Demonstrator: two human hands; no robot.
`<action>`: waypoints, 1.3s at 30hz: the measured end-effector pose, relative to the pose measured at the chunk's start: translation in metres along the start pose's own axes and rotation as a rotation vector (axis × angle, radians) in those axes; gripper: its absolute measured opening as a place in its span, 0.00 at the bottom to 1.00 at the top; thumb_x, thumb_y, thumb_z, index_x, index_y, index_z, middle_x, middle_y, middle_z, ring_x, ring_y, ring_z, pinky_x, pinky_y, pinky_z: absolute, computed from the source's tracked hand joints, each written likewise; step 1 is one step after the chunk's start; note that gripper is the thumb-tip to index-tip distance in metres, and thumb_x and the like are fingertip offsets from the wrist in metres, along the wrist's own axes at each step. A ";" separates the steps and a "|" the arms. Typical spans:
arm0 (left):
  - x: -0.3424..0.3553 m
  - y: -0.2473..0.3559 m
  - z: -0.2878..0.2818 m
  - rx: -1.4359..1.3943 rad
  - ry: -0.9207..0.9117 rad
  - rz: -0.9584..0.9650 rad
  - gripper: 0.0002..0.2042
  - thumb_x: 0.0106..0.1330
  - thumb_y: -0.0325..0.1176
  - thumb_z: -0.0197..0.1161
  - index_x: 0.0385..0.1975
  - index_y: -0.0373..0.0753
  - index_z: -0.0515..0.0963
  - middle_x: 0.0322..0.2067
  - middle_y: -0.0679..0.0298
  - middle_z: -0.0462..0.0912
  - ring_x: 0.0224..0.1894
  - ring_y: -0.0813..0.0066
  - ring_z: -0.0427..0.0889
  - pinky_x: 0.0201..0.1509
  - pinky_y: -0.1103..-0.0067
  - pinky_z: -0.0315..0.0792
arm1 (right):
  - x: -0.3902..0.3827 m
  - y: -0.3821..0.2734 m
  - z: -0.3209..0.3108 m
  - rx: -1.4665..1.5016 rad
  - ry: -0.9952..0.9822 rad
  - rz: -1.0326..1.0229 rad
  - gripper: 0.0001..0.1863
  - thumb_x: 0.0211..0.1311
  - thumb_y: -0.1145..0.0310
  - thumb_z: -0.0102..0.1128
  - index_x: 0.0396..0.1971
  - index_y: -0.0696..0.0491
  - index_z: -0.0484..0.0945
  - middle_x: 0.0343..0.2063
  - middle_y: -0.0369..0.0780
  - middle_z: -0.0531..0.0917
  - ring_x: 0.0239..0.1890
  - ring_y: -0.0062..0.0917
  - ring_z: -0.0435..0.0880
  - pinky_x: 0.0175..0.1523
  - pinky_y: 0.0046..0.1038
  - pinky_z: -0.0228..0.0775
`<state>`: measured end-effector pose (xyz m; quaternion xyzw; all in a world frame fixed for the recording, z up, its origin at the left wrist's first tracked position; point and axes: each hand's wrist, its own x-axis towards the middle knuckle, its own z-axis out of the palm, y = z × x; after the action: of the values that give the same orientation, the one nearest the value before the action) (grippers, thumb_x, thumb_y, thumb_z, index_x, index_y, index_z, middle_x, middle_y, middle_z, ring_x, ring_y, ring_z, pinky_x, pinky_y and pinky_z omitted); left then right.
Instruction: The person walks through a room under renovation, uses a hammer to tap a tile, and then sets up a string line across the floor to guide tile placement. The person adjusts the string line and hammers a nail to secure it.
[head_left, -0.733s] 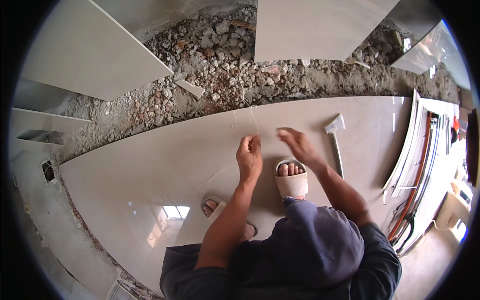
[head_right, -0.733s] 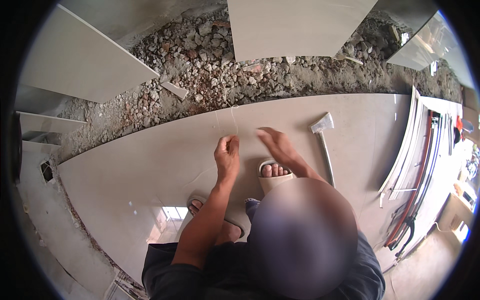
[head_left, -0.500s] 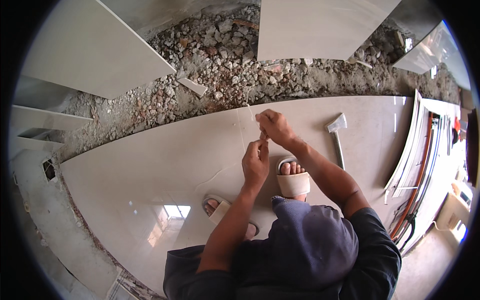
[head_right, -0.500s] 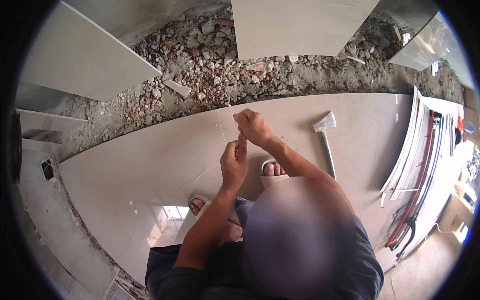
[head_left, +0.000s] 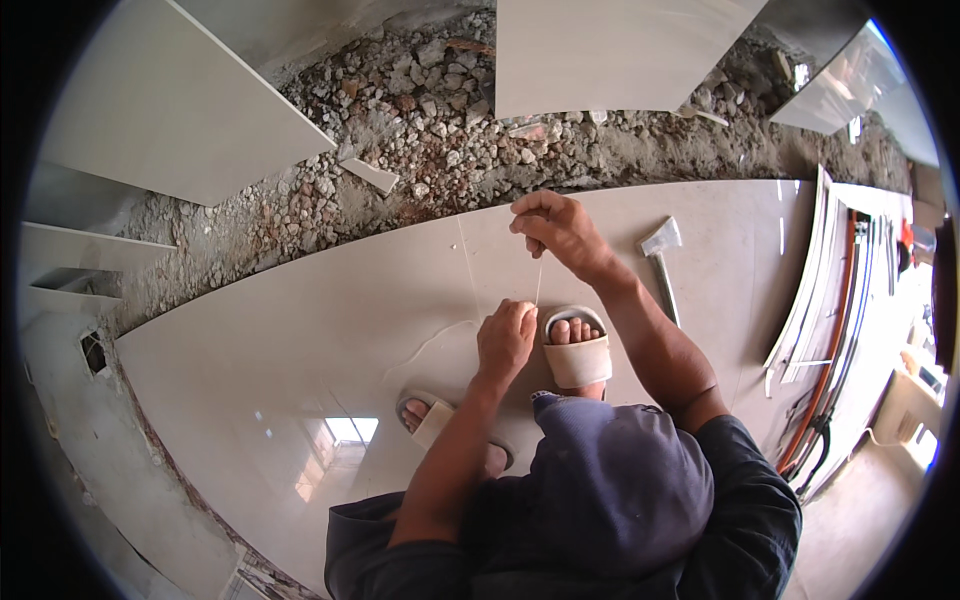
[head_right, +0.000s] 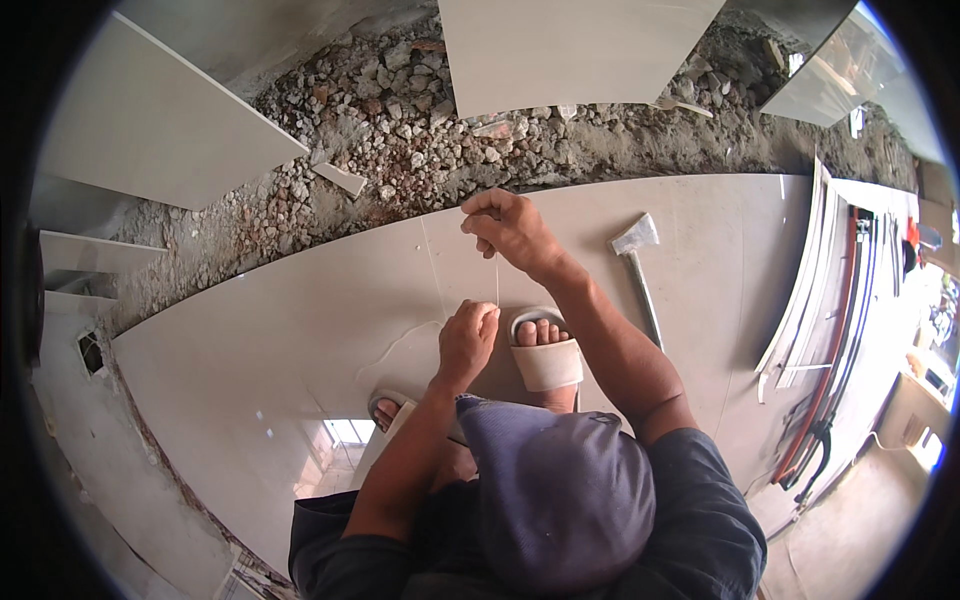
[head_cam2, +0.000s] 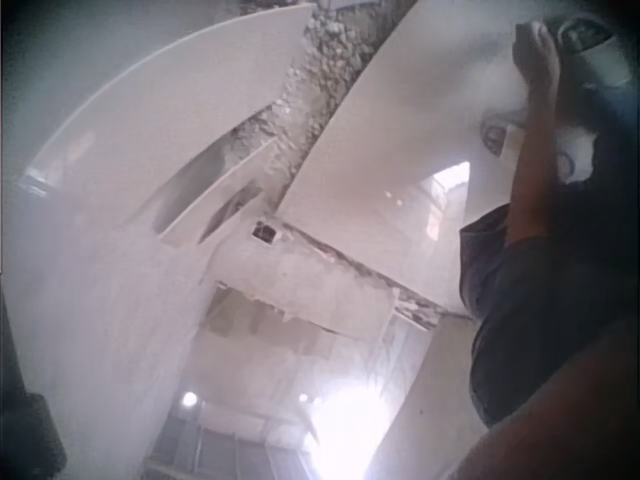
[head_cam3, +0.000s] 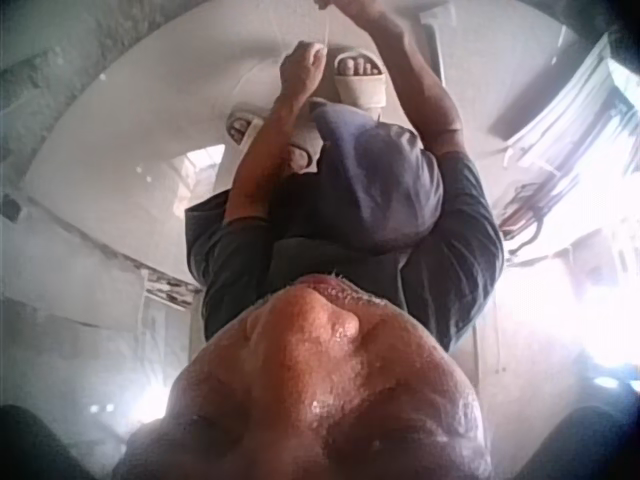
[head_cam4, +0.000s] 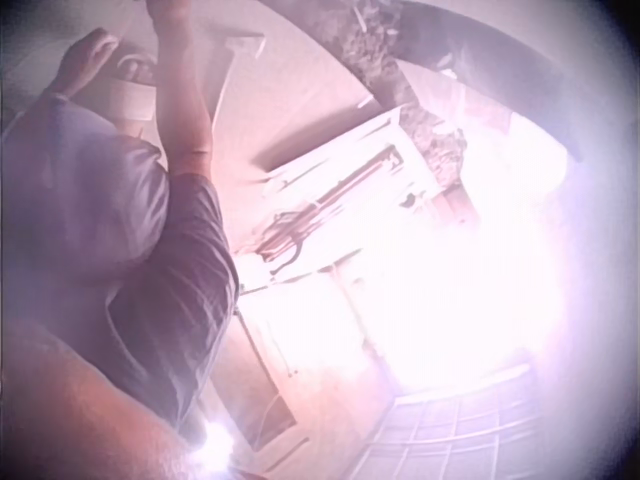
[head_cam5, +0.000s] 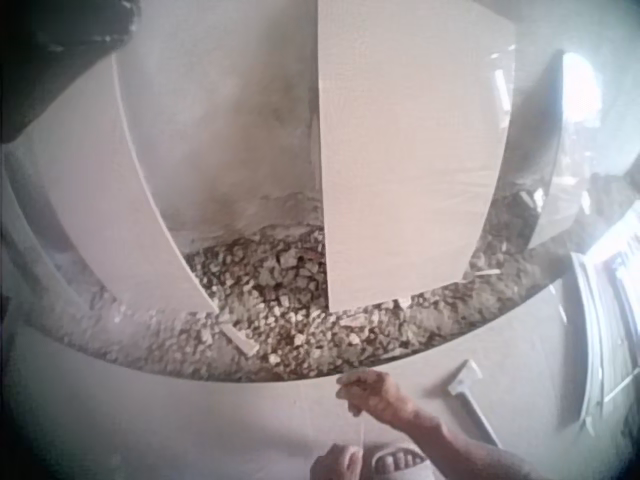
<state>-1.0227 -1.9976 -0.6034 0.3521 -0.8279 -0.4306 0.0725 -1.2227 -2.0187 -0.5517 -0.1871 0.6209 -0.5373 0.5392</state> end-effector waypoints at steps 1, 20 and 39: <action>0.000 0.000 -0.005 0.064 -0.053 0.025 0.06 0.62 0.31 0.60 0.37 0.40 0.74 0.34 0.61 0.79 0.37 0.59 0.79 0.40 0.66 0.72 | -0.001 -0.003 -0.001 0.002 0.011 -0.001 0.13 0.59 0.71 0.57 0.41 0.62 0.74 0.26 0.38 0.79 0.24 0.18 0.75 0.27 0.20 0.70; 0.074 0.025 -0.079 -0.570 -0.105 -0.332 0.11 0.69 0.31 0.54 0.45 0.31 0.76 0.31 0.61 0.84 0.35 0.79 0.81 0.41 0.82 0.74 | -0.021 -0.018 -0.029 -0.605 -0.162 0.006 0.14 0.56 0.64 0.63 0.37 0.58 0.81 0.23 0.38 0.82 0.27 0.19 0.78 0.36 0.27 0.72; 0.085 0.035 -0.070 -0.538 -0.129 -0.118 0.11 0.65 0.29 0.58 0.45 0.32 0.77 0.37 0.60 0.83 0.40 0.76 0.79 0.46 0.80 0.72 | -0.022 -0.015 -0.023 -0.313 -0.155 -0.102 0.12 0.58 0.64 0.61 0.31 0.60 0.80 0.24 0.37 0.80 0.28 0.17 0.75 0.35 0.24 0.69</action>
<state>-1.0751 -2.0853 -0.5490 0.3397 -0.6650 -0.6596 0.0853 -1.2407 -1.9957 -0.5320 -0.3409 0.6433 -0.4447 0.5218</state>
